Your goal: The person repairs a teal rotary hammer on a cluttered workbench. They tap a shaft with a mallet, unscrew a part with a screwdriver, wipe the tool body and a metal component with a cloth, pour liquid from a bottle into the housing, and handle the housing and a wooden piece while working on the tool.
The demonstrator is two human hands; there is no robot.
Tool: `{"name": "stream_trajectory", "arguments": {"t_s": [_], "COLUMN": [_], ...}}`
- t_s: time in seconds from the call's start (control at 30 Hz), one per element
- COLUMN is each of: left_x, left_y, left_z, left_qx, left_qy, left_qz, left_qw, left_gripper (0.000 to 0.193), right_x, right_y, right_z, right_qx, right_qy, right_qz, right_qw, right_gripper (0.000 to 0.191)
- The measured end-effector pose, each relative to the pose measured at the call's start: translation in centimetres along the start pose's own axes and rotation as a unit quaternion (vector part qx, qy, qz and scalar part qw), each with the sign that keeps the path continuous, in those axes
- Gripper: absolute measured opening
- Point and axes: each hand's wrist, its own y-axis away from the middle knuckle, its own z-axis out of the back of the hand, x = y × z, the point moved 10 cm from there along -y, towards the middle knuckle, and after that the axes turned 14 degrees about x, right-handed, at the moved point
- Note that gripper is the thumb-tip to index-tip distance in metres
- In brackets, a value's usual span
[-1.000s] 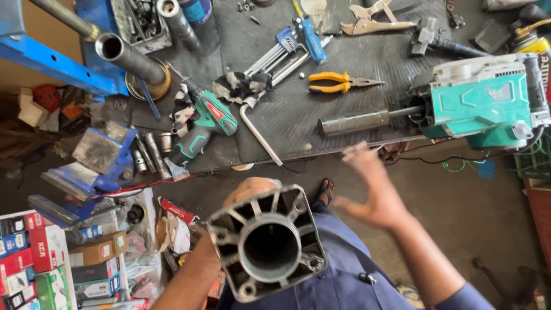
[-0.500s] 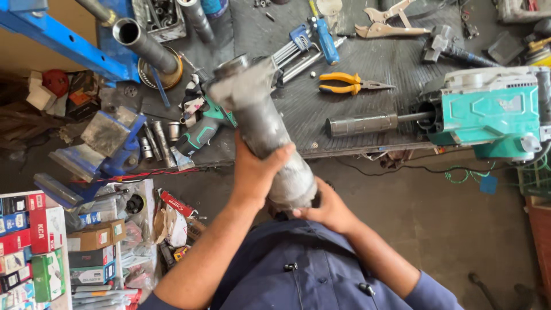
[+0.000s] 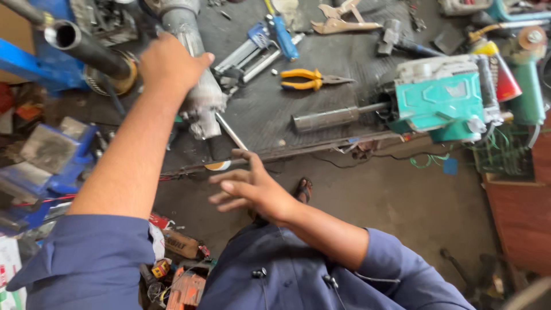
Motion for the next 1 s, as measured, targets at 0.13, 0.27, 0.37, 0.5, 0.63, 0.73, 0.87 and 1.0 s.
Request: {"name": "stream_trajectory", "arguments": {"t_s": [0.13, 0.27, 0.37, 0.5, 0.63, 0.73, 0.87, 1.0], "left_x": [-2.1, -4.9, -8.8, -17.3, -26.2, -30.4, -33.5, -34.6], "left_y": [0.0, 4.4, 9.6, 12.2, 10.6, 8.4, 7.3, 7.0], "left_z": [-0.3, -0.4, -2.5, -9.9, -15.8, -18.0, -18.8, -19.5], "left_qx": [-0.035, -0.149, -0.166, -0.014, -0.008, -0.04, -0.077, -0.067], "left_qy": [-0.028, -0.047, 0.037, 0.242, 0.23, 0.196, 0.155, 0.155], "left_qz": [-0.072, -0.178, -0.277, -0.351, -0.379, -0.37, -0.36, -0.354], "left_qw": [0.996, 0.972, 0.946, 0.904, 0.896, 0.907, 0.917, 0.92], "left_gripper": [0.074, 0.042, 0.033, 0.024, 0.029, 0.031, 0.029, 0.018], "right_x": [1.2, 2.2, 2.5, 5.1, 9.9, 14.4, 19.8, 23.6], "right_y": [7.4, 16.0, 22.7, 28.7, 30.8, 31.3, 31.6, 31.1], "right_z": [5.0, 14.5, 18.9, 22.6, 24.1, 24.3, 25.0, 27.1], "right_qx": [0.022, -0.214, -0.339, -0.429, -0.446, -0.419, -0.351, -0.293], "right_qy": [0.143, 0.208, 0.232, 0.228, 0.307, 0.402, 0.501, 0.548], "right_qz": [0.051, 0.103, 0.132, 0.229, 0.273, 0.295, 0.333, 0.324], "right_qw": [0.988, 0.949, 0.902, 0.844, 0.795, 0.759, 0.718, 0.713], "right_gripper": [0.066, 0.05, 0.047, 0.041, 0.042, 0.045, 0.046, 0.046]}}
